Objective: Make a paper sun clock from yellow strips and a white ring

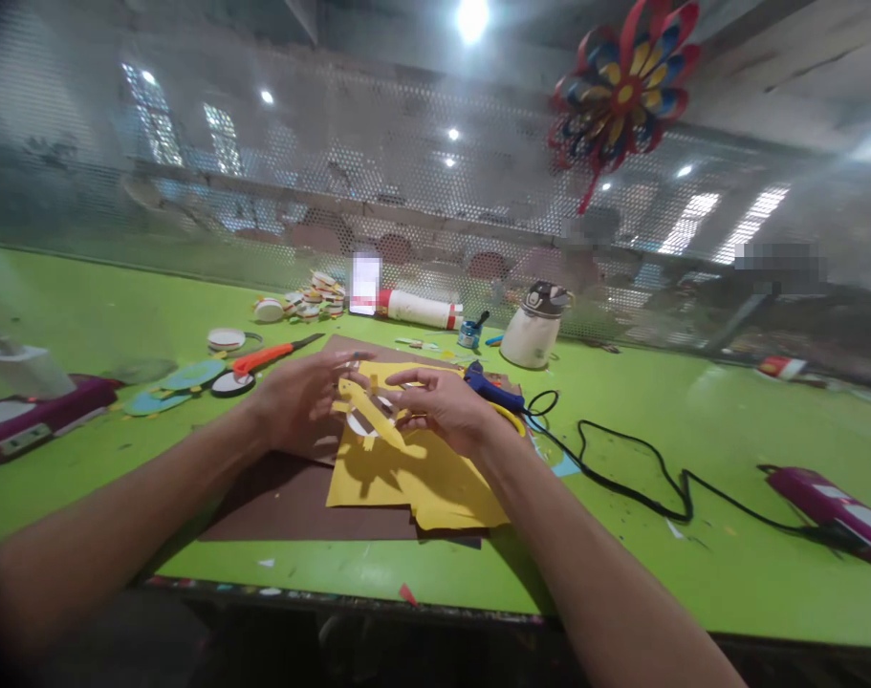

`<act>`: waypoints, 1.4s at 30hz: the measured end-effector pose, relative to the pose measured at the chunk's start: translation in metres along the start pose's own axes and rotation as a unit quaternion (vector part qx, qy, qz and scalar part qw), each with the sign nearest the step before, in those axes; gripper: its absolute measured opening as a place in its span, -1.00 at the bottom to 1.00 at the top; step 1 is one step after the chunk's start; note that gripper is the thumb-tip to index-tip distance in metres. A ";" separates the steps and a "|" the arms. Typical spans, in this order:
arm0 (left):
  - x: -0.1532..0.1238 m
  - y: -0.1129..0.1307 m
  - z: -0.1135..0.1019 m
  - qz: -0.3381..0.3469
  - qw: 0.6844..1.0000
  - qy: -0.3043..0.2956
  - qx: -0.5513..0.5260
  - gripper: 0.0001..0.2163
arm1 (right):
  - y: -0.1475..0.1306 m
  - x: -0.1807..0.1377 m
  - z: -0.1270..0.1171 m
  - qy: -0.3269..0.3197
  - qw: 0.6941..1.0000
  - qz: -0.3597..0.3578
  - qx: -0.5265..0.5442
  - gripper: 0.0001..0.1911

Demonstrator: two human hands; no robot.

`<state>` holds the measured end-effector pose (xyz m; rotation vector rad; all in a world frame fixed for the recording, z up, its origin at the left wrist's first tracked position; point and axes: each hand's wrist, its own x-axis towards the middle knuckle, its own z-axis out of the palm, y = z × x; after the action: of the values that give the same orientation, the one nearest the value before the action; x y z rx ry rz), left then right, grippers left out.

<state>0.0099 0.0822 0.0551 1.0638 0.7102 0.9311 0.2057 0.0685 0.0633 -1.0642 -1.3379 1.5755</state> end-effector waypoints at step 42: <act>0.010 -0.019 0.000 -0.026 0.998 0.028 0.050 -0.77 | 0.020 0.013 0.005 0.075 0.995 -0.060 0.027 -0.74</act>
<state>0.0195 0.0877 0.0369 1.1055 0.8349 0.8900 0.1960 0.0770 0.0423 -1.0294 -1.2269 1.4074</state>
